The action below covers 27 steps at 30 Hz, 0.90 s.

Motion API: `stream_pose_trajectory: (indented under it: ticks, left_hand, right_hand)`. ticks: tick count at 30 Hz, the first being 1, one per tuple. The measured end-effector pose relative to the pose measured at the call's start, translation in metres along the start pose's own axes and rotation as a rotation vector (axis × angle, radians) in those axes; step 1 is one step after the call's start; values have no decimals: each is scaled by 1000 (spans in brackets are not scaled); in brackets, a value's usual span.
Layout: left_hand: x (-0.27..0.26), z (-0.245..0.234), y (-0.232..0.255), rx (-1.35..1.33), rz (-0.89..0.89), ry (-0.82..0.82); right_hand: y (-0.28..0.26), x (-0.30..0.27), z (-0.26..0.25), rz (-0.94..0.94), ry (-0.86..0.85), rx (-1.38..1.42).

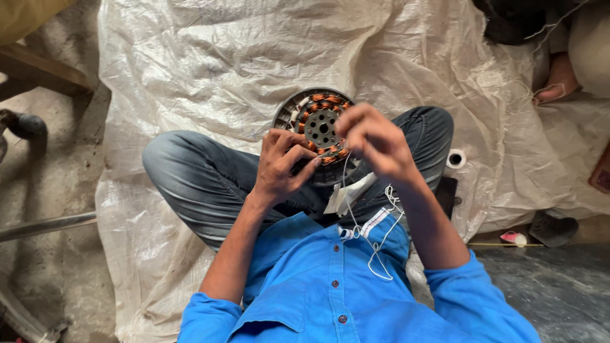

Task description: The person sits cross-legged and ties white string around copper windings on a motor stator to secure them. The hands repeatedly wrap and knot the string around the coils.

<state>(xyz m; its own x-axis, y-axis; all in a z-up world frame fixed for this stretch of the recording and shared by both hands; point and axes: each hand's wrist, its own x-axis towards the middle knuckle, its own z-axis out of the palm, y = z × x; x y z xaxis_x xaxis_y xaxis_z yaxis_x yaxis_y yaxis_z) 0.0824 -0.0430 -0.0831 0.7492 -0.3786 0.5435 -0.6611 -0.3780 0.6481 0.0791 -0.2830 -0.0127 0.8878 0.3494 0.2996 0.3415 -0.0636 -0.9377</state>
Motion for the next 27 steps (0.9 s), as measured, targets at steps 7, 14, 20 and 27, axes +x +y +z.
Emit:
stream_pose_trajectory:
  ticks: [7,14,20,27]
  left_hand:
    - [7,-9,15,70,39,-37]
    - [-32,-13,54,-254,159,-246]
    - [-56,-14,51,-255,-20,-234]
    - [-31,-41,67,-107,24,56]
  right_hand:
    - [-38,-47,25,-44,-336,-49]
    - [-11,-101,20,8,-146,419]
    - [1,-123,-29,-52,450,784]
    - [-28,-88,-9,102,72,-186]
